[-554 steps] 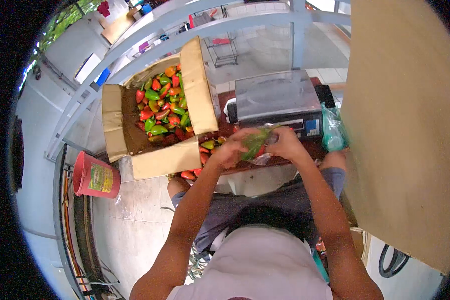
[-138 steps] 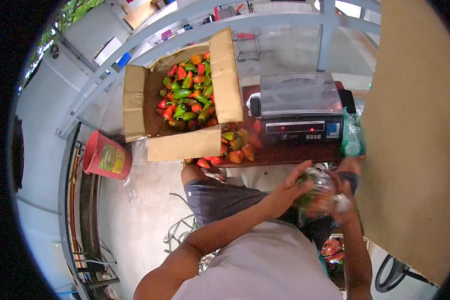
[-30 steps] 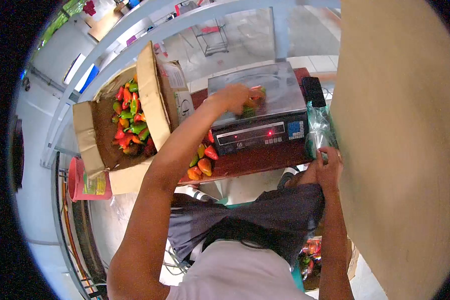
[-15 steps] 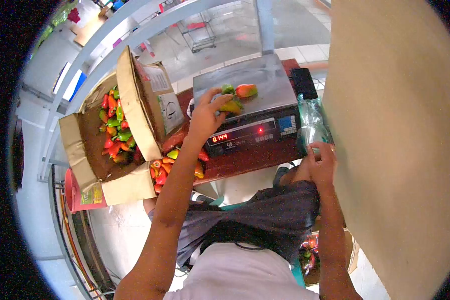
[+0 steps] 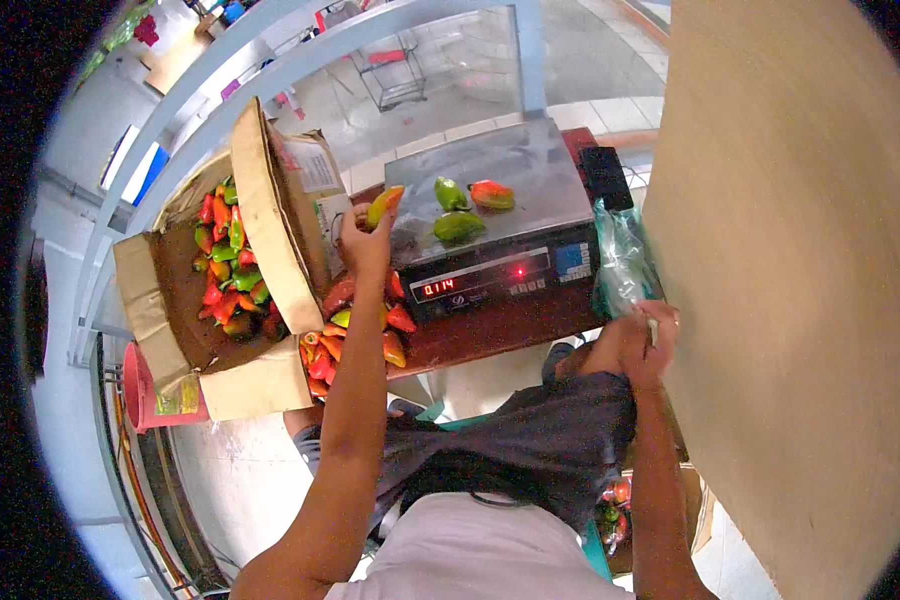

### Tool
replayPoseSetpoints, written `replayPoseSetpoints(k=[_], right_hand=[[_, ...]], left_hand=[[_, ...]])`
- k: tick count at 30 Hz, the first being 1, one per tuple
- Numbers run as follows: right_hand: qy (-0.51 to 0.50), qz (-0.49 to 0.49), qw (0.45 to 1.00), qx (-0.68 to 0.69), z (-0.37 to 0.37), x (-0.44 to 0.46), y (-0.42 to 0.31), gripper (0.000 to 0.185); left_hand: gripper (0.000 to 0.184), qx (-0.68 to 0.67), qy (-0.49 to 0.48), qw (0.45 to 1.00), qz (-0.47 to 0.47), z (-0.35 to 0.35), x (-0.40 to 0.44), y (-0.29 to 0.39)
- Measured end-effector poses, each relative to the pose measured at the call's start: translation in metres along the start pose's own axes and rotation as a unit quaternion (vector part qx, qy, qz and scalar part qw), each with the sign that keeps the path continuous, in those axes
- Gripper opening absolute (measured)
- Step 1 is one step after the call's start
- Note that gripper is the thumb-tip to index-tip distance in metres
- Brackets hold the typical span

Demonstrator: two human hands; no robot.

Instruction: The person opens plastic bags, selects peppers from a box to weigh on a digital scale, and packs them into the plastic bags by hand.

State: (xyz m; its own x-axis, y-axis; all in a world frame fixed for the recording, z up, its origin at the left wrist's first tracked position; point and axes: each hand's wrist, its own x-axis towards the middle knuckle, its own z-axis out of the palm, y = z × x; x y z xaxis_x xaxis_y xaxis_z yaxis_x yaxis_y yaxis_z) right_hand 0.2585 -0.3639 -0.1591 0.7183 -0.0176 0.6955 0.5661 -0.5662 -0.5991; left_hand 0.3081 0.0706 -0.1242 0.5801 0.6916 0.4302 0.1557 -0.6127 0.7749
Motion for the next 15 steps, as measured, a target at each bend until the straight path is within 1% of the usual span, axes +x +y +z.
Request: replayPoseSetpoints(k=[2,3,5,8,9,11,14,15], right_hand=[[0.025,0.01,0.999,0.034,-0.002,0.002,-0.004,0.013],[0.03,0.005,0.999,0.035,-0.005,0.005,-0.01,0.013],[0.041,-0.003,0.999,0.034,-0.014,0.014,-0.027,0.014],[0.028,-0.042,0.999,-0.003,-0.016,0.027,-0.044,0.013],[0.018,-0.045,0.999,-0.003,-0.018,0.032,-0.051,0.013],[0.0,-0.056,0.998,-0.001,-0.02,0.043,-0.068,0.013],[-0.097,-0.058,0.994,0.01,-0.025,0.058,-0.107,0.018],[-0.149,-0.057,0.987,-0.005,-0.023,0.057,-0.114,0.021]], left_hand=[[0.038,-0.02,-0.023,0.999,-0.027,-0.013,-0.008,-0.007],[0.038,-0.08,-0.04,0.992,-0.085,-0.023,-0.017,-0.005],[0.039,-0.2,-0.073,0.957,-0.198,-0.039,-0.035,0.009],[0.039,-0.312,-0.097,0.91,-0.256,-0.045,-0.05,0.004],[0.038,-0.335,-0.112,0.896,-0.27,-0.047,-0.052,0.005],[0.037,-0.341,-0.103,0.895,-0.269,-0.05,-0.06,0.01],[0.037,-0.339,-0.116,0.897,-0.259,-0.058,-0.07,0.006],[0.037,-0.336,-0.122,0.899,-0.252,-0.059,-0.073,0.005]])
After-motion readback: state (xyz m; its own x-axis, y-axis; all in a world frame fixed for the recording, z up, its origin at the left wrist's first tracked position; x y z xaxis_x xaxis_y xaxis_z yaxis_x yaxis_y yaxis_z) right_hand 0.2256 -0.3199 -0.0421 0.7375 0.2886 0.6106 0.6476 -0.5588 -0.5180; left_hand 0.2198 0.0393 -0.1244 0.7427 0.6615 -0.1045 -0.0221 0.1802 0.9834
